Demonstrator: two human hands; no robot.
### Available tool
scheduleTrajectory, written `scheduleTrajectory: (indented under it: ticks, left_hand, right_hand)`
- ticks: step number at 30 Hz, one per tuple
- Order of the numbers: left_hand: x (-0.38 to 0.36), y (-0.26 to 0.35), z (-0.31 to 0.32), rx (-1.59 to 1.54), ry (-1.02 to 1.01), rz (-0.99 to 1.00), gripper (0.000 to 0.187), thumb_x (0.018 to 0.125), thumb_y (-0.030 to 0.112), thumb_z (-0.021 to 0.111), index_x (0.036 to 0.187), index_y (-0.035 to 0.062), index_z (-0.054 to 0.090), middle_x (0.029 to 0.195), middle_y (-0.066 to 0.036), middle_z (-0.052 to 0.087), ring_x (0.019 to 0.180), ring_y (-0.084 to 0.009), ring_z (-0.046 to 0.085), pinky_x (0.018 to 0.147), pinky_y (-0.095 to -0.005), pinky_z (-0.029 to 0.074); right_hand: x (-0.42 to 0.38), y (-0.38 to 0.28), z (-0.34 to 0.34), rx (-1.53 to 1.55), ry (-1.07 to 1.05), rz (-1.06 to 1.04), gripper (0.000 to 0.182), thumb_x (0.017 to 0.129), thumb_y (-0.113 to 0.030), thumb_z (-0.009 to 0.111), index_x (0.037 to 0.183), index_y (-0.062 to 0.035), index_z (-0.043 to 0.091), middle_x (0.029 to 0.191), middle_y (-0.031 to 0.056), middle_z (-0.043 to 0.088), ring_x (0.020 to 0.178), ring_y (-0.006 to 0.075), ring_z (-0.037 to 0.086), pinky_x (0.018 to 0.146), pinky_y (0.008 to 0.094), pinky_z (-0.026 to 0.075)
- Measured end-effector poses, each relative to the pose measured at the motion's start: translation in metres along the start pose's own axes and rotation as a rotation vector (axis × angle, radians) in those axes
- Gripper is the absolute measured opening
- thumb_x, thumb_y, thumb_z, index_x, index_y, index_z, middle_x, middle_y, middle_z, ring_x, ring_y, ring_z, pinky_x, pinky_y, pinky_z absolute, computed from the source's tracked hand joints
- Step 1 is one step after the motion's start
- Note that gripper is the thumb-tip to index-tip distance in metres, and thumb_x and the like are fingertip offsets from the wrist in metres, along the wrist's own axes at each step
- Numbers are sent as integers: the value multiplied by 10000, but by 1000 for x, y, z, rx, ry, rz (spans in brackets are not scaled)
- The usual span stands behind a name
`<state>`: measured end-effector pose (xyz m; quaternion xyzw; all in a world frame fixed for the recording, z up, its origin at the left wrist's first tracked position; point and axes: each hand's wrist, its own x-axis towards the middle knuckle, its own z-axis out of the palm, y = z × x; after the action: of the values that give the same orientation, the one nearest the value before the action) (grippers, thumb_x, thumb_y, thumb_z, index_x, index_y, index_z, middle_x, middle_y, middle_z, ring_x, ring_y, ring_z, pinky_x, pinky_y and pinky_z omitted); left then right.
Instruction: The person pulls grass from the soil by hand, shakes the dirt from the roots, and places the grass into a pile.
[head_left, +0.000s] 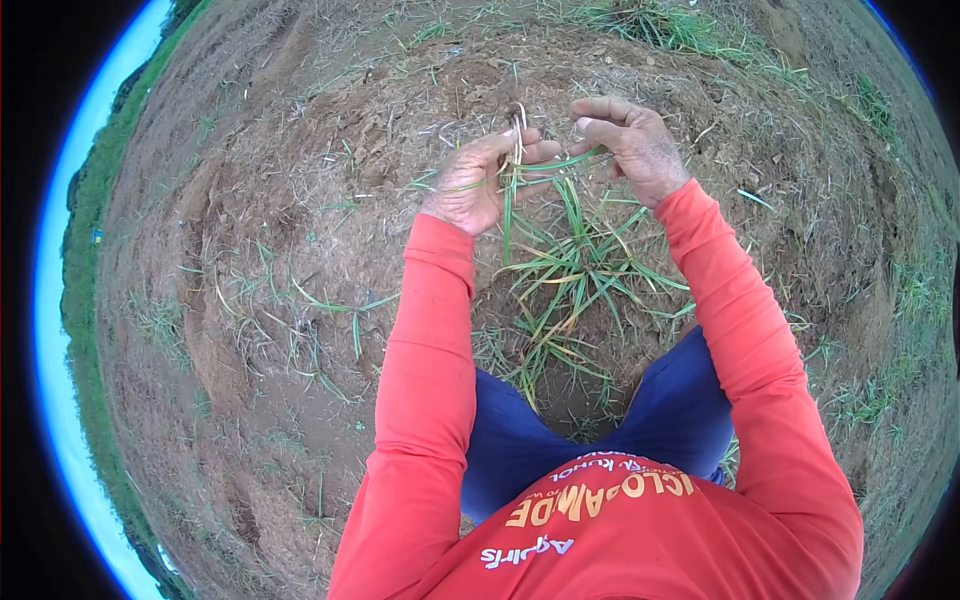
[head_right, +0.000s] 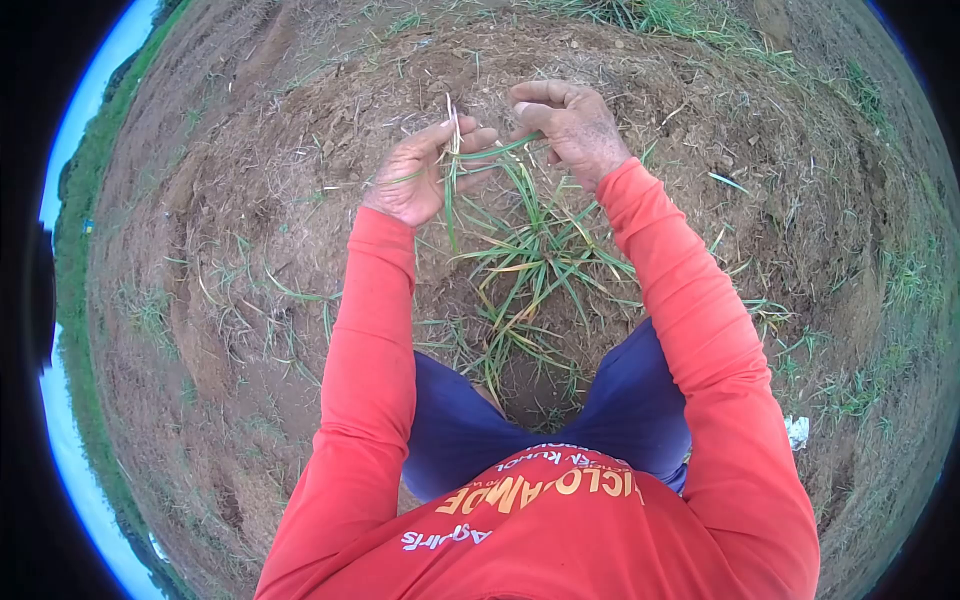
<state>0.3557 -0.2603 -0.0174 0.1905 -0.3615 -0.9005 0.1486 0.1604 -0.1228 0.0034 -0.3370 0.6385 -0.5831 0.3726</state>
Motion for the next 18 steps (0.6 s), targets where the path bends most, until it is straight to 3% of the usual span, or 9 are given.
scheduleTrajectory:
  ticks: [3, 6, 8, 11, 13, 15, 17, 18]
  left_hand:
    - [0, -1, 0, -16, 8, -30, 355, 1009, 260, 656, 1263, 12, 638, 1232, -197, 706, 1184, -323, 673, 1037, -523, 534]
    - [-1, 6, 2, 20, 14, -18, 348, 1009, 232, 656, 1268, 3, 623, 1227, -197, 704, 1213, -313, 663, 1039, -508, 534]
    - [5, 1, -7, 65, 29, -7, 343, 1006, 213, 661, 1272, 0, 615, 1188, -179, 713, 1209, -291, 666, 1025, -480, 542]
    - [-2, 6, -7, 186, 210, 133, 320, 999, 174, 666, 1264, 2, 616, 1024, -112, 708, 997, -200, 701, 863, -363, 571]
    - [9, 19, -40, 191, 196, 174, 294, 990, 181, 680, 1226, 13, 625, 939, -63, 664, 809, -139, 637, 708, -308, 526]
    - [5, 17, -48, 219, 259, 208, 264, 982, 185, 691, 1179, 21, 626, 885, -28, 629, 671, -95, 564, 581, -275, 470]
    - [-5, 29, -28, 278, 394, 252, 234, 974, 186, 701, 1124, 27, 620, 862, -9, 603, 581, -68, 482, 485, -264, 402]
    - [-6, 26, -29, 306, 410, 329, 270, 953, 298, 736, 1001, 56, 626, 800, 18, 572, 558, -56, 477, 454, -263, 371]
  right_hand:
    - [-3, -2, 1, -64, -13, 36, 436, 917, -201, 703, 1308, -14, 657, 941, 70, 753, 675, 72, 644, 499, 218, 433]
    - [0, 3, 0, -34, -29, 16, 431, 920, -196, 703, 1301, 0, 656, 1003, 111, 754, 725, 97, 692, 550, 250, 500]
    - [4, 9, -4, -2, 69, -82, 445, 908, -193, 716, 1291, 25, 654, 1040, 152, 749, 794, 144, 725, 629, 283, 547]
    - [21, 40, -25, -241, 182, -64, 411, 899, -215, 718, 1240, 14, 694, 1074, 197, 748, 887, 237, 750, 777, 348, 586]
    - [25, 65, -37, -614, 120, -23, 370, 898, -251, 709, 1187, -21, 734, 1095, 209, 747, 941, 303, 746, 854, 384, 589]
    - [20, 89, -43, -1112, -91, -2, 333, 900, -299, 696, 1125, -66, 774, 1122, 208, 742, 991, 366, 732, 899, 408, 579]
    - [14, 109, -28, -1023, -185, 114, 326, 906, -358, 675, 1075, -104, 792, 1110, 192, 746, 999, 384, 724, 926, 429, 569]
    - [10, 115, -18, -975, -228, 175, 328, 909, -387, 665, 1049, -123, 801, 1104, 184, 748, 1003, 393, 720, 940, 440, 564]
